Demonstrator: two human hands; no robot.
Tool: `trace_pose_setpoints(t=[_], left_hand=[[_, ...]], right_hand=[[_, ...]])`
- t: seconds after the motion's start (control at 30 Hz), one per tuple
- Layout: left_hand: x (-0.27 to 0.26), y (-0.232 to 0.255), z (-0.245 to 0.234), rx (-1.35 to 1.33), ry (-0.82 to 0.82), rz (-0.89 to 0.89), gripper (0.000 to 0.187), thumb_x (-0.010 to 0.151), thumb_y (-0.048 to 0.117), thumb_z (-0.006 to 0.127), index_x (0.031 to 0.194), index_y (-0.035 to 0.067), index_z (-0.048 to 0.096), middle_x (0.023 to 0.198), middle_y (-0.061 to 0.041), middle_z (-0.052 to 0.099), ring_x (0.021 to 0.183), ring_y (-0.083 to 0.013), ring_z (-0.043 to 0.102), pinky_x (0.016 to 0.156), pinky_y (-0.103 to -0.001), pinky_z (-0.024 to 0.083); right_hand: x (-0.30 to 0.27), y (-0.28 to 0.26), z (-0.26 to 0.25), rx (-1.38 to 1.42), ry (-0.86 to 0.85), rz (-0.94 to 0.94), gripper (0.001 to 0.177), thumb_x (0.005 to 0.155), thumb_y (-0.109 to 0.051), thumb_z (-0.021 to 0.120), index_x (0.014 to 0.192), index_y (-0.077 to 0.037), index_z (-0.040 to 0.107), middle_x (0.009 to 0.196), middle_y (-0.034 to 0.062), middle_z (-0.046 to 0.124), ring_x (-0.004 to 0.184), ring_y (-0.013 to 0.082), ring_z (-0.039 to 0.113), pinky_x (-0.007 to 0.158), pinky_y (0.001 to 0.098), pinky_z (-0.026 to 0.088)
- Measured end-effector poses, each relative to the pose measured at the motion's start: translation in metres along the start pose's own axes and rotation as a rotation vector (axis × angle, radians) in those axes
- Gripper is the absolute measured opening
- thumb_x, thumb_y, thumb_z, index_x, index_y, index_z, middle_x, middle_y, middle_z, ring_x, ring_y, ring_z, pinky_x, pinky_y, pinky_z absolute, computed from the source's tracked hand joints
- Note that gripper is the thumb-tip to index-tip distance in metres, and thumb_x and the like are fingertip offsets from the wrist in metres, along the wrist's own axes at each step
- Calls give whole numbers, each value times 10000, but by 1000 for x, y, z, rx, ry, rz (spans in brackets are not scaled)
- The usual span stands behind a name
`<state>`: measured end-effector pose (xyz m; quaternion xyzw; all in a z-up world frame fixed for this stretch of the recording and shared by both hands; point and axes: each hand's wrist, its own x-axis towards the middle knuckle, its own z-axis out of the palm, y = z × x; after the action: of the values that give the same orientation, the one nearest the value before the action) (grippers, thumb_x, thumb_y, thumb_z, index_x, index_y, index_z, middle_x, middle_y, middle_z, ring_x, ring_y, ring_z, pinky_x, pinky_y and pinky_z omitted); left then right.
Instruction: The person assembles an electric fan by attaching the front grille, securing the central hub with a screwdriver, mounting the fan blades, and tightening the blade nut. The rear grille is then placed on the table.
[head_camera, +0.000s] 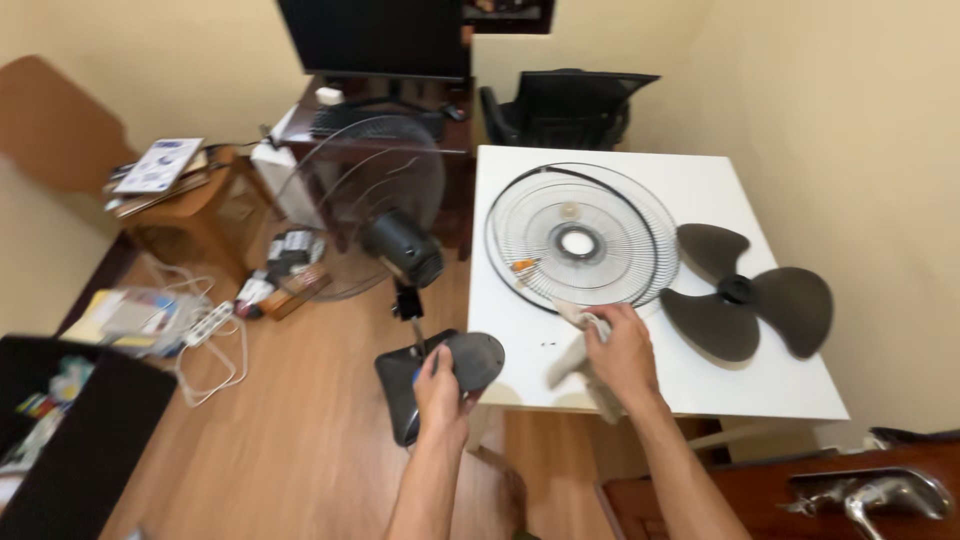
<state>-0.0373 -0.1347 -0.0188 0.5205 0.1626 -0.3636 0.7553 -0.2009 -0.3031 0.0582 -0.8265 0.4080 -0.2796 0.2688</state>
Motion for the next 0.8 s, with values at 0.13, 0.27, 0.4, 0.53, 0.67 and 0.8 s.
trace_pose_setpoints(t=[0.13, 0.27, 0.4, 0.53, 0.67, 0.8], left_hand=[[11, -23, 27, 204, 9, -28, 355, 1014, 213, 496, 1347, 104, 555, 1179, -123, 684, 1012, -270, 693, 809, -477, 602], [41, -35, 44, 197, -34, 47, 441, 913, -6, 554, 1349, 53, 525, 1174, -152, 684, 979, -271, 708, 759, -422, 625], [72, -34, 50, 249, -23, 89, 498, 857, -80, 581, 1344, 13, 535, 1157, -153, 696, 937, -252, 713, 715, -355, 607], [95, -33, 58, 302, 36, 107, 503, 852, -111, 515, 1345, -22, 554, 1147, -181, 712, 931, -270, 722, 716, -350, 608], [108, -37, 60, 275, 25, 97, 527, 851, -129, 471, 1358, -3, 539, 1175, -169, 707, 974, -259, 724, 747, -347, 603], [112, -43, 59, 254, 31, 87, 483, 904, -112, 479, 1370, 12, 493, 1204, -167, 689, 1018, -253, 716, 802, -362, 621]], right_hand=[[17, 37, -6, -328, 30, 87, 427, 743, -199, 791, 1160, -113, 751, 1286, 124, 634, 1156, 420, 540, 996, 507, 417], [26, 74, 20, -532, -14, 124, 378, 764, -240, 796, 1125, -128, 775, 1407, 224, 549, 1175, 436, 546, 977, 529, 440], [34, 111, 81, -145, -206, 187, 202, 923, -133, 675, 1099, -74, 752, 1171, 164, 722, 1095, 344, 685, 989, 428, 535], [33, 137, 138, -79, -303, -34, 216, 878, -39, 672, 1080, -39, 747, 1116, 178, 677, 1056, 374, 643, 917, 460, 532], [31, 146, 164, -54, -342, -149, 249, 804, -38, 708, 1048, -38, 760, 1059, 147, 671, 992, 352, 607, 881, 432, 528], [26, 153, 166, -133, -342, -206, 234, 833, 13, 651, 1029, -55, 760, 1044, 98, 676, 1019, 298, 624, 880, 393, 545]])
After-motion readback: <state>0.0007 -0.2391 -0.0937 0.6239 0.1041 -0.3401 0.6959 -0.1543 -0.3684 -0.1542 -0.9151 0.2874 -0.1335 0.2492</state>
